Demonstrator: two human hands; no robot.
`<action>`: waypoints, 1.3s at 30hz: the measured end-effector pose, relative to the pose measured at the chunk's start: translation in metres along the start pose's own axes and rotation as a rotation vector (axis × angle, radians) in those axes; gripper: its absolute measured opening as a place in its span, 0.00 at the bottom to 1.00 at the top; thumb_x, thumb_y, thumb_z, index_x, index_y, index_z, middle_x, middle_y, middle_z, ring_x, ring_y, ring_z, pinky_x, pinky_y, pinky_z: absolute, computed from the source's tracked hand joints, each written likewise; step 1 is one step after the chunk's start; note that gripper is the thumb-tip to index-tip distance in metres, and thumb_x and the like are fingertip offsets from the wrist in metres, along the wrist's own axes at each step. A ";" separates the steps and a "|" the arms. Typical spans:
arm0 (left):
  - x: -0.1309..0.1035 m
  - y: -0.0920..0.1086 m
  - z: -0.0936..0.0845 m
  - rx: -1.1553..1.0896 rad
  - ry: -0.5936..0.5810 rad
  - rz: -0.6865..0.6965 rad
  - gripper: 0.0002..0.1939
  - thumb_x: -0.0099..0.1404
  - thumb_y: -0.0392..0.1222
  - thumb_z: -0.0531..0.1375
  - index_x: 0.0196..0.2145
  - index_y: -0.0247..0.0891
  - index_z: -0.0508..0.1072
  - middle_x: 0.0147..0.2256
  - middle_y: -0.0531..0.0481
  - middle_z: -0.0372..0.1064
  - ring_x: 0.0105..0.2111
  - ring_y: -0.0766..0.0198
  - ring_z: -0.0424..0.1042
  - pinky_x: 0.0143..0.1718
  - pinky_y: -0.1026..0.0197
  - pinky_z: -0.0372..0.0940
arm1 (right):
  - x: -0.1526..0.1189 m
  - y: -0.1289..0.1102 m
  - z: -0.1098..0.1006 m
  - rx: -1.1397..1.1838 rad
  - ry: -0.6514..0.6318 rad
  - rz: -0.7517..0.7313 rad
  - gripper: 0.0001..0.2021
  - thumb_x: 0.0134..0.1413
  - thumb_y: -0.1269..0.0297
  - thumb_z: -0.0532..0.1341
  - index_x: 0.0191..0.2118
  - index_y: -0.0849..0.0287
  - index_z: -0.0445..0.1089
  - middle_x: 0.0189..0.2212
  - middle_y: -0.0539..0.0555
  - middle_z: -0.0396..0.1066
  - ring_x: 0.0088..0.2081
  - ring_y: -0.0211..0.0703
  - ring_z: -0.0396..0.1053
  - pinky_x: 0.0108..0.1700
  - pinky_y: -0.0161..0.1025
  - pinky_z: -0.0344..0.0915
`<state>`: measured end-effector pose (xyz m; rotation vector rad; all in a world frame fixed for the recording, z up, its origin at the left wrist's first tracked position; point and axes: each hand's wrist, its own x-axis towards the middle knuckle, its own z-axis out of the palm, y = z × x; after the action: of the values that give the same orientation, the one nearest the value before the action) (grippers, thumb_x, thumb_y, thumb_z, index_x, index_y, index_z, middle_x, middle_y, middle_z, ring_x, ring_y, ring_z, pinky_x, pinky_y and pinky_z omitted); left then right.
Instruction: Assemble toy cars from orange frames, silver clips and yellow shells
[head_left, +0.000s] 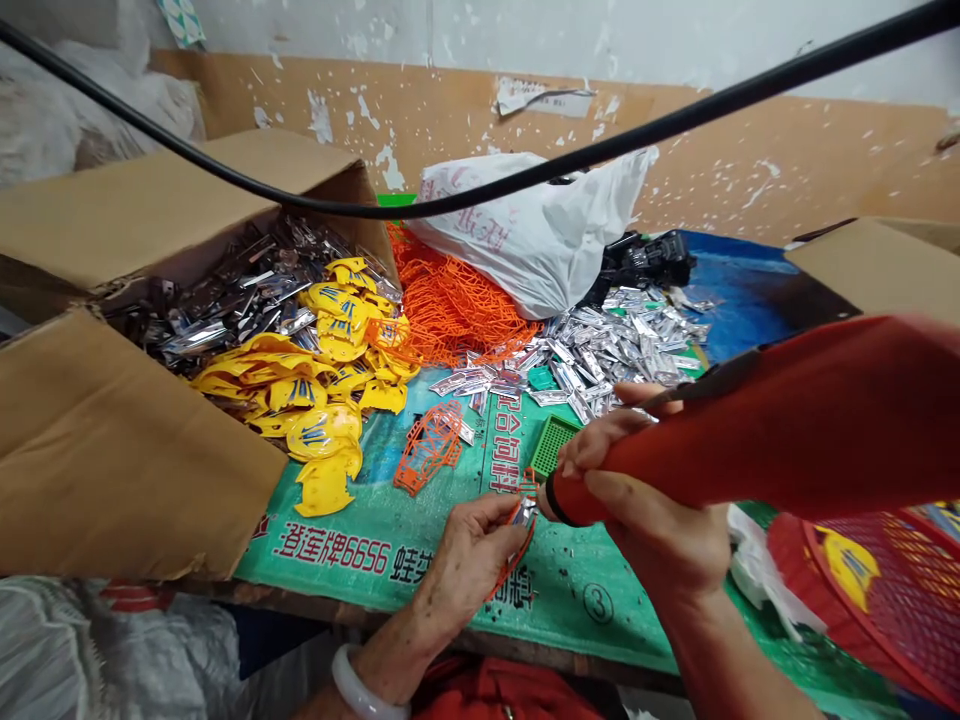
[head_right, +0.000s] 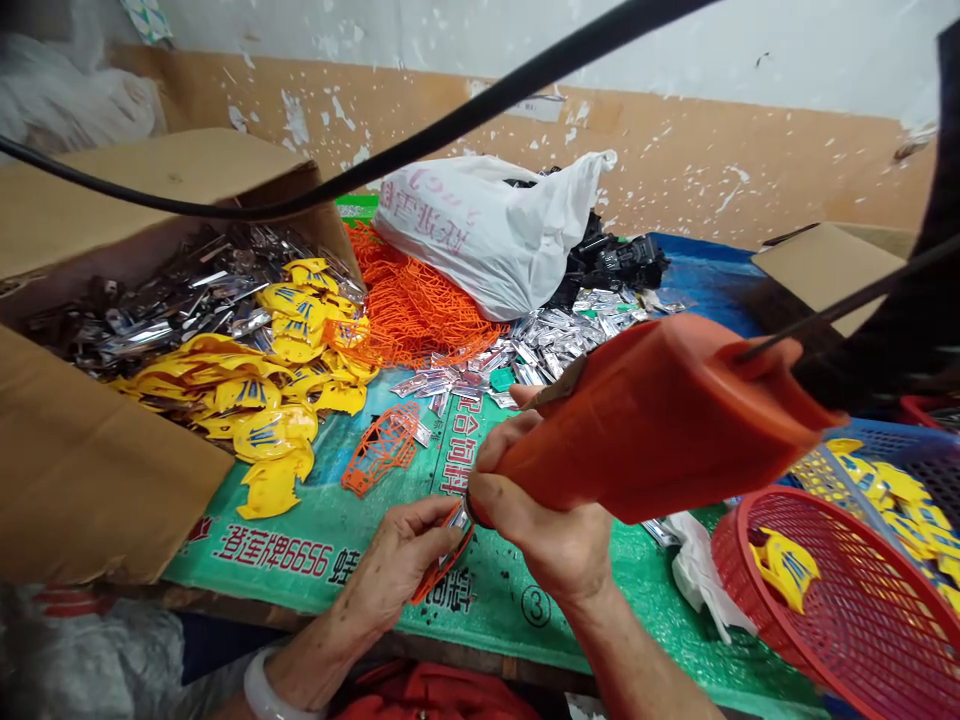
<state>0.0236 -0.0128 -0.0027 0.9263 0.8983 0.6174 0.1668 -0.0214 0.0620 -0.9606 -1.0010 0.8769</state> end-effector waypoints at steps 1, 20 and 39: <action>0.000 -0.001 0.000 -0.006 0.003 -0.001 0.16 0.51 0.35 0.58 0.38 0.35 0.80 0.31 0.49 0.74 0.32 0.61 0.68 0.35 0.61 0.61 | -0.001 0.001 -0.001 -0.015 0.001 -0.005 0.27 0.42 0.70 0.67 0.50 0.51 0.60 0.26 0.46 0.68 0.27 0.41 0.68 0.35 0.45 0.67; 0.000 0.000 -0.007 -0.032 0.055 -0.074 0.12 0.51 0.40 0.63 0.34 0.33 0.78 0.24 0.53 0.69 0.23 0.69 0.62 0.26 0.67 0.56 | 0.022 -0.010 -0.008 0.043 0.125 -0.125 0.27 0.37 0.72 0.66 0.48 0.52 0.65 0.22 0.45 0.69 0.23 0.40 0.68 0.30 0.43 0.68; 0.003 0.008 -0.019 0.135 0.017 -0.076 0.12 0.55 0.43 0.58 0.34 0.33 0.75 0.22 0.55 0.61 0.19 0.71 0.54 0.19 0.69 0.50 | 0.081 0.041 -0.032 -0.312 0.479 -0.198 0.09 0.29 0.67 0.68 0.21 0.61 0.69 0.19 0.47 0.68 0.22 0.38 0.65 0.27 0.40 0.66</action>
<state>0.0080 0.0008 -0.0026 1.0043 0.9952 0.5044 0.2154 0.0585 0.0388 -1.2391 -0.8079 0.3021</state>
